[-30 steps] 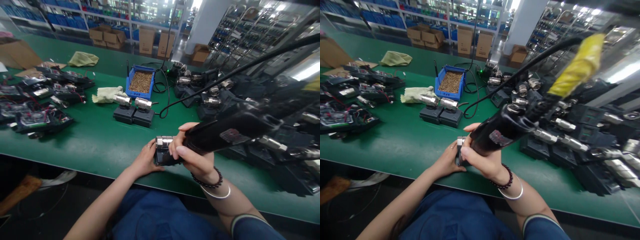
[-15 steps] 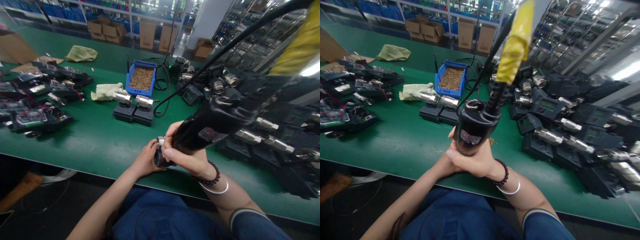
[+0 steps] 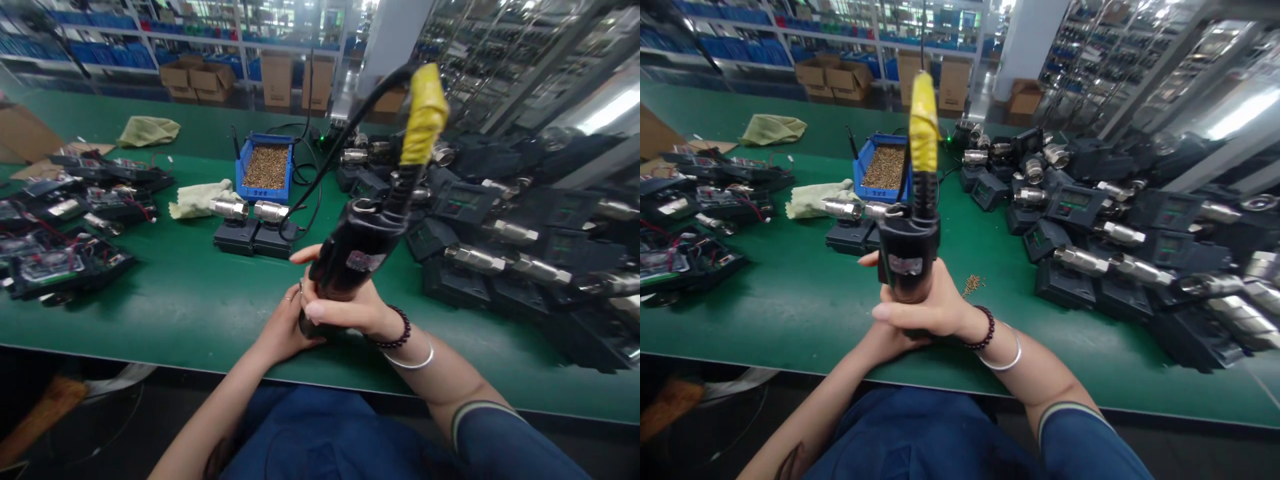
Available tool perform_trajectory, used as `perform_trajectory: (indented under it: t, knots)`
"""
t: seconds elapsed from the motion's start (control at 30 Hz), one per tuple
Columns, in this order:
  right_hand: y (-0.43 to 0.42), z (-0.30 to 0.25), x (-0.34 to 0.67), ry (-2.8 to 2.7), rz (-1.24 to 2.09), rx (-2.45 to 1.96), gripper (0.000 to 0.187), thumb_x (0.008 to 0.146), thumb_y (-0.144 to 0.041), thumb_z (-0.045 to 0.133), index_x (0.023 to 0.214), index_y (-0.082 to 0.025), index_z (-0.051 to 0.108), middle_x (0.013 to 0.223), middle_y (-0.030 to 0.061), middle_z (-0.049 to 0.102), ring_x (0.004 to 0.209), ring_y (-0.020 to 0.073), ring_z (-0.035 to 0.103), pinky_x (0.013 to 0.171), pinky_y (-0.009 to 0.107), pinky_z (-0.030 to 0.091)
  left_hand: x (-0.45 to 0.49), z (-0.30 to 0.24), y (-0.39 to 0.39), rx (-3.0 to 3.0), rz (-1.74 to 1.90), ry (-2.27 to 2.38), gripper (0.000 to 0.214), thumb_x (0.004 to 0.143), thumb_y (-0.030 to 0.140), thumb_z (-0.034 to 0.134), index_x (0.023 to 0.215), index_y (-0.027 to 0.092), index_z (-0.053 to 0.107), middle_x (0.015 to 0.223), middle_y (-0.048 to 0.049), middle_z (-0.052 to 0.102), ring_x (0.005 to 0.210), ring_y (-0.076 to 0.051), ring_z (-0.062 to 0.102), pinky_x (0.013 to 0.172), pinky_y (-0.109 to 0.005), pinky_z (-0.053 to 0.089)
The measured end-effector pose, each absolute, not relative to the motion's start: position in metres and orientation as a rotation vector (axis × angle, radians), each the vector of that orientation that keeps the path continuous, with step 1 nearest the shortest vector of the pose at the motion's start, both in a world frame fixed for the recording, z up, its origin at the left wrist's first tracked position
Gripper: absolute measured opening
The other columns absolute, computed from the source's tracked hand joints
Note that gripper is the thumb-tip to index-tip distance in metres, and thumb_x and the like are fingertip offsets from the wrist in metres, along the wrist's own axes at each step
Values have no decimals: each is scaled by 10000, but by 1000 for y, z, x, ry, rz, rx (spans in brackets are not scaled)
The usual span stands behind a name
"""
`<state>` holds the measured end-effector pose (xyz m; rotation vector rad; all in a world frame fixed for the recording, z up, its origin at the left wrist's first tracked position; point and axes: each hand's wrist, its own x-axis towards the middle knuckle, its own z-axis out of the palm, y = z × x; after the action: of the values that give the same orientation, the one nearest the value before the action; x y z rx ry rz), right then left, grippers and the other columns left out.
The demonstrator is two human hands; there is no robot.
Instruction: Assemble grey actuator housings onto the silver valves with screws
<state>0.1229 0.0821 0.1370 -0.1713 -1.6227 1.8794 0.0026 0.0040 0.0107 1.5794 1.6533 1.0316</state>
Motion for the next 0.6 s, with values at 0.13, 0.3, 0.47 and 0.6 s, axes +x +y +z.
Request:
perform_trajectory:
  t: [0.13,0.3,0.47,0.6]
  knots:
    - [100,159,161,-1341,1697,-82,321,726,-252,688,1033,-270,596,524,-101,477,367,75,433,417,224,420,-18,12,-4,1671,898,1578,871,599,237,829,1371,164,432,1436,-185,445,1342,-360,432,1115,-521,366]
    - [125,151,190,-1159,1256,-447,285,626,-169,677,892,-249,611,493,-91,555,385,98,495,439,245,435,-47,12,-12,1600,758,1707,733,665,184,748,1351,197,490,1382,-141,556,1337,-339,460,1124,-510,354]
    - [132,96,178,-1150,1355,-645,330,619,-209,723,923,-206,593,489,-94,577,391,107,514,442,256,442,-51,8,-19,1657,746,1873,603,785,205,615,1372,197,477,1409,-113,547,1314,-279,499,1097,-445,409]
    - [133,77,172,-1131,1362,-646,348,631,-202,736,949,-202,595,510,-90,598,411,106,530,463,258,452,-47,17,-31,1915,857,1947,521,847,257,576,1361,221,494,1391,-102,566,1274,-260,544,1053,-417,467]
